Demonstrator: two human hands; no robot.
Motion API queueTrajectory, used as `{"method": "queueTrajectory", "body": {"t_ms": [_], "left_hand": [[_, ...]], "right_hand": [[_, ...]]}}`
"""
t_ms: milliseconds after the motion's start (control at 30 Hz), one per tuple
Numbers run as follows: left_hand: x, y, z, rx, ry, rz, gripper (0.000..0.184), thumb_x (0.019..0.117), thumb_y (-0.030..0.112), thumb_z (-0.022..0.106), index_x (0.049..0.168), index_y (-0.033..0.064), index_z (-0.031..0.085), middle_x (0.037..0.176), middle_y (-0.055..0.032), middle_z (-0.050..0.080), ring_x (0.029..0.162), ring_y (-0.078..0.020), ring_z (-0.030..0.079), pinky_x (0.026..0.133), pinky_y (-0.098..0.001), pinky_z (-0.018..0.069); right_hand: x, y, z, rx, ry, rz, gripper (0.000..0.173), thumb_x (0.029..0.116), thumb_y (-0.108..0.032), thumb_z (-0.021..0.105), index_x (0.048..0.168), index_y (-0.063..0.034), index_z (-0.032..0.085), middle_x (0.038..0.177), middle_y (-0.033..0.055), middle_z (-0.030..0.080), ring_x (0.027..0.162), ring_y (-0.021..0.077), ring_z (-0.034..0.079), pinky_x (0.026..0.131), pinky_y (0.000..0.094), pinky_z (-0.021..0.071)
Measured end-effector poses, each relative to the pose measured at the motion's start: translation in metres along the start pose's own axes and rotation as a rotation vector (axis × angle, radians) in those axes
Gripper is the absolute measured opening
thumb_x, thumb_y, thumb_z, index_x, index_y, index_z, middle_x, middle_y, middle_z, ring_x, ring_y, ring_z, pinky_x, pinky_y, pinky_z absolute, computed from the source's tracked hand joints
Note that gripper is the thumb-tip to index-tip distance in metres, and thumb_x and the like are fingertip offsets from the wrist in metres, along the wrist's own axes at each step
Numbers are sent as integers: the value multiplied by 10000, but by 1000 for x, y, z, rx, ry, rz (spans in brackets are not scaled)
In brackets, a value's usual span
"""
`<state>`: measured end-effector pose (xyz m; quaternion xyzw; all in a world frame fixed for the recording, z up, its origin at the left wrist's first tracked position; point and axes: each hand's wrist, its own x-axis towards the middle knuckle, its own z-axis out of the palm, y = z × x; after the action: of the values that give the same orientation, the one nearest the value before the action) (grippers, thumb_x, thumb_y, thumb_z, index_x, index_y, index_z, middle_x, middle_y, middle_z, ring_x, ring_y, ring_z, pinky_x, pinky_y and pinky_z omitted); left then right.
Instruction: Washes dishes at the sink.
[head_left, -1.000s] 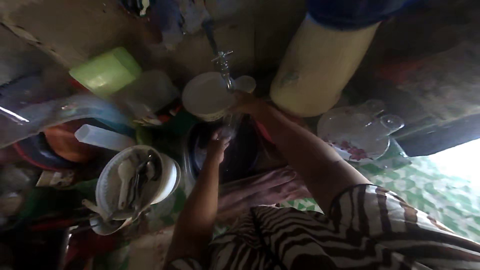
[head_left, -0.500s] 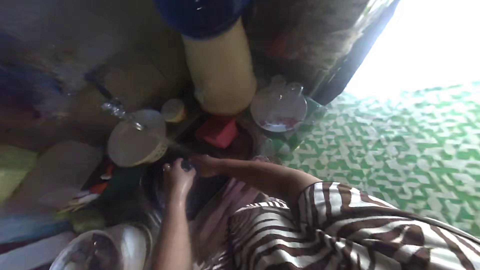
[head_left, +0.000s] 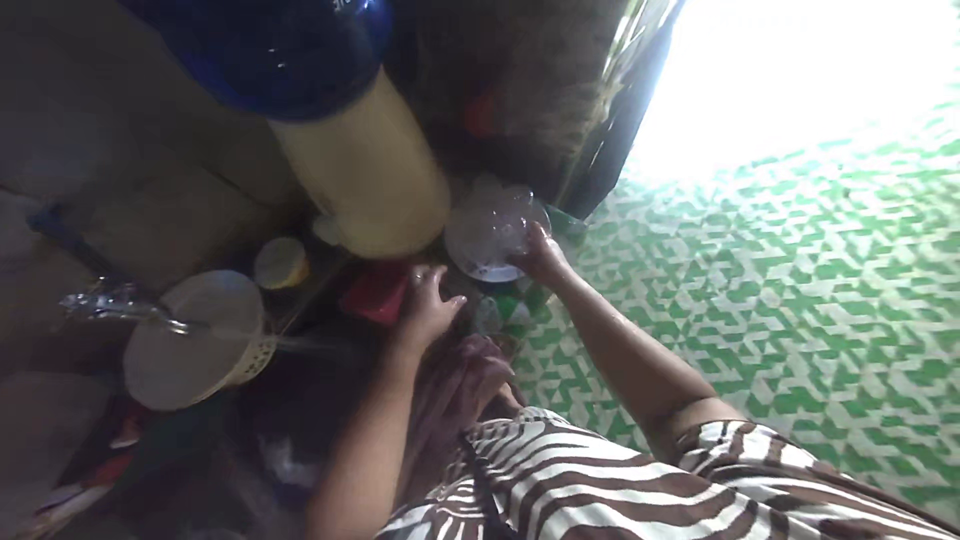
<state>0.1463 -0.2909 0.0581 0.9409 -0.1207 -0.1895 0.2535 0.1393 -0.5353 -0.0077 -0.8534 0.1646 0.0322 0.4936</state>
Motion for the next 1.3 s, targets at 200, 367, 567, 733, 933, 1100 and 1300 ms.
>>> {"method": "queueTrajectory", "body": {"t_ms": [200, 367, 567, 733, 933, 1100, 1300], "left_hand": [[11, -8, 21, -27, -145, -134, 596, 957, 306, 736, 1461, 60, 534, 1561, -204, 401, 1412, -330, 454, 1147, -478, 419], [-8, -33, 22, -74, -132, -207, 580, 967, 281, 718, 1458, 37, 529, 1544, -233, 412, 1406, -344, 454, 1157, -457, 405], [-50, -88, 15, -246, 12, -443, 525, 990, 276, 685, 1439, 37, 551, 1520, -227, 458, 1371, -341, 501, 1138, -473, 429], [-64, -172, -16, -792, 473, -662, 505, 1013, 142, 625, 1459, -27, 458, 1371, -253, 573, 1170, -333, 626, 985, -475, 535], [-50, -203, -79, -1155, 721, -522, 395, 1020, 39, 565, 1402, -24, 485, 1272, -153, 624, 1026, -183, 672, 897, -327, 578], [-66, -226, -65, -1124, 663, -536, 314, 997, 52, 609, 1300, -27, 580, 1150, -147, 671, 942, -182, 678, 848, -348, 586], [-114, -264, -33, -659, 450, -684, 371, 1063, 245, 555, 1329, -7, 615, 1302, -229, 644, 1219, -343, 622, 1053, -535, 492]], "right_hand": [[28, 24, 14, 35, 80, 35, 794, 847, -252, 843, 1493, -25, 440, 1475, 273, 477, 1315, 418, 528, 1069, 574, 470], [20, 35, 22, -4, 127, 19, 879, 830, -245, 864, 1551, -99, 382, 1527, 270, 423, 1353, 465, 477, 1060, 631, 453], [-3, 62, 9, -93, 171, 56, 679, 938, -199, 725, 1490, 49, 416, 1481, 326, 451, 1363, 453, 468, 1121, 525, 426], [-47, -4, 34, -60, 61, -260, 390, 1003, -84, 573, 1315, 143, 519, 1224, 334, 584, 1063, 359, 620, 936, 434, 528], [-42, -70, 128, -300, -582, -435, 336, 1026, -186, 598, 1289, 17, 650, 1351, 273, 583, 1259, 396, 574, 1075, 530, 477], [-20, -105, 216, -472, -635, -526, 445, 1009, -265, 641, 1387, -34, 599, 1449, 274, 521, 1379, 453, 463, 1139, 617, 389], [-43, -177, 283, -435, -504, -630, 375, 1041, -278, 561, 1368, -109, 634, 1409, 203, 577, 1373, 397, 482, 1150, 603, 366]]}}
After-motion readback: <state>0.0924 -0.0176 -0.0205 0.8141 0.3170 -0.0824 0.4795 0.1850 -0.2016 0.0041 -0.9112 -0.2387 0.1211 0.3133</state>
